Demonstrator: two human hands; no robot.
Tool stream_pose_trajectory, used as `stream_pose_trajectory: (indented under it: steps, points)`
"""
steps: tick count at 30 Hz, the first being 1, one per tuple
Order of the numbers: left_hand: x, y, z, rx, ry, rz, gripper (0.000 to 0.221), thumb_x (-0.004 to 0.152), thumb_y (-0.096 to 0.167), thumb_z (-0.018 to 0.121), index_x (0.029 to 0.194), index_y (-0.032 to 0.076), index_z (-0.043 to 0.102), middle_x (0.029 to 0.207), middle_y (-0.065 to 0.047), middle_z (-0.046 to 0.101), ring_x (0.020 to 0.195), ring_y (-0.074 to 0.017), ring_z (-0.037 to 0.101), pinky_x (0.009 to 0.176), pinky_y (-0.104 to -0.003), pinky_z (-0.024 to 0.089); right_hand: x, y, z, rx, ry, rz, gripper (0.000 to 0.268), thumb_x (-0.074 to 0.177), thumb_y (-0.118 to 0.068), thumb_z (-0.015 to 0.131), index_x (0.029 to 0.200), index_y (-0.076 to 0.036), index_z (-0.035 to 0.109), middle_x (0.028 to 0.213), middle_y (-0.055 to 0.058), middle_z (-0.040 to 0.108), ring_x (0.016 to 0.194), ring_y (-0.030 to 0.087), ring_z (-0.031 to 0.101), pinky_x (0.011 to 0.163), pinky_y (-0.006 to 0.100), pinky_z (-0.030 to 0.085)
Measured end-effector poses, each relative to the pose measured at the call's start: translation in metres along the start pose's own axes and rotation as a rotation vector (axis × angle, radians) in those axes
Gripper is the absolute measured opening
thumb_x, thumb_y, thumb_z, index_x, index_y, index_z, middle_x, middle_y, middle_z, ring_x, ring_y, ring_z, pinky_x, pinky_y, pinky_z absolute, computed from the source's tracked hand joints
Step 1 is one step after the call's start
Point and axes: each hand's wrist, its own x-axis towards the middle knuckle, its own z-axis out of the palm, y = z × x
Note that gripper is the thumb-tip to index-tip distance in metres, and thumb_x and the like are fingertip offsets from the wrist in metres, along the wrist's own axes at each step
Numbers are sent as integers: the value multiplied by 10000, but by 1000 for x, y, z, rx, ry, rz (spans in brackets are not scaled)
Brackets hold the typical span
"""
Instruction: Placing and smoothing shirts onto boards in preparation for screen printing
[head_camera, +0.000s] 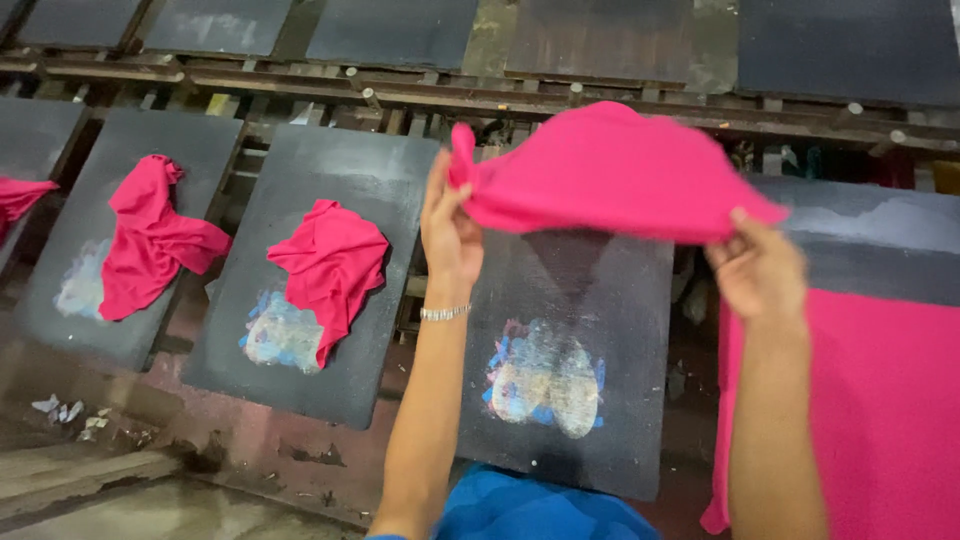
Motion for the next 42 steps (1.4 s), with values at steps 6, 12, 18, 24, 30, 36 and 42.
stream_pose_trajectory:
  steps: [6, 12, 18, 24, 30, 36, 42]
  points:
    - [-19, -55, -125, 455, 378, -15, 459, 872, 206, 835, 1300, 85, 722, 1416, -221, 603, 1234, -309, 612, 1061, -464, 483, 64, 112, -94, 47, 18, 161, 348, 873, -159, 865, 1015, -148, 547, 1015, -7, 566, 1054, 215, 674, 978, 406, 597]
    - [-28, -76, -232, 604, 368, -158, 475, 918, 1, 726, 1372, 134, 685, 1382, -277, 508, 1034, -346, 702, 862, -445, 666, 62, 163, -151, -150, 82, 202, 408, 910, -196, 848, 1039, -125, 467, 962, 22, 427, 898, 208, 549, 868, 419, 568]
    - [-58, -75, -282, 614, 261, -142, 459, 914, -77, 629, 1355, 41, 677, 1364, -419, 394, 962, -275, 586, 905, -505, 627, 36, 176, -202, -323, 21, 196, 318, 931, -123, 788, 1143, -37, 566, 867, 4, 388, 780, 141, 489, 773, 325, 593]
    - [-102, -38, -273, 668, 316, -81, 366, 904, 75, 766, 1259, 2, 715, 1350, -414, 480, 1039, -297, 580, 939, -469, 591, -10, 192, -234, -370, 125, 74, 460, 1000, -200, 772, 1317, 30, 532, 1033, 147, 544, 987, 308, 649, 988, 551, 527]
    - [-158, -18, -315, 681, 290, -139, 431, 873, 38, 795, 1295, 30, 705, 1415, -437, 447, 1079, -342, 617, 946, -452, 587, -26, 246, -303, -352, 167, 35, 359, 1048, -262, 745, 1244, -51, 531, 1053, 120, 521, 1037, 315, 673, 1024, 587, 492]
    - [-191, -26, -391, 707, 242, -150, 493, 851, 4, 820, 1327, 39, 696, 1388, -395, 474, 1041, -241, 523, 962, -417, 579, -92, 247, -307, -368, 213, -13, 341, 1025, -262, 774, 1164, -57, 538, 935, 3, 462, 830, 186, 683, 849, 394, 655]
    - [-244, 11, -369, 647, 249, -264, 558, 806, 48, 808, 1343, -14, 672, 909, -14, 557, 950, -132, 611, 1036, -333, 596, -173, 226, -274, -401, 361, 65, 75, 974, -165, 752, 983, -126, 689, 1003, -18, 743, 880, 40, 708, 903, 215, 660]
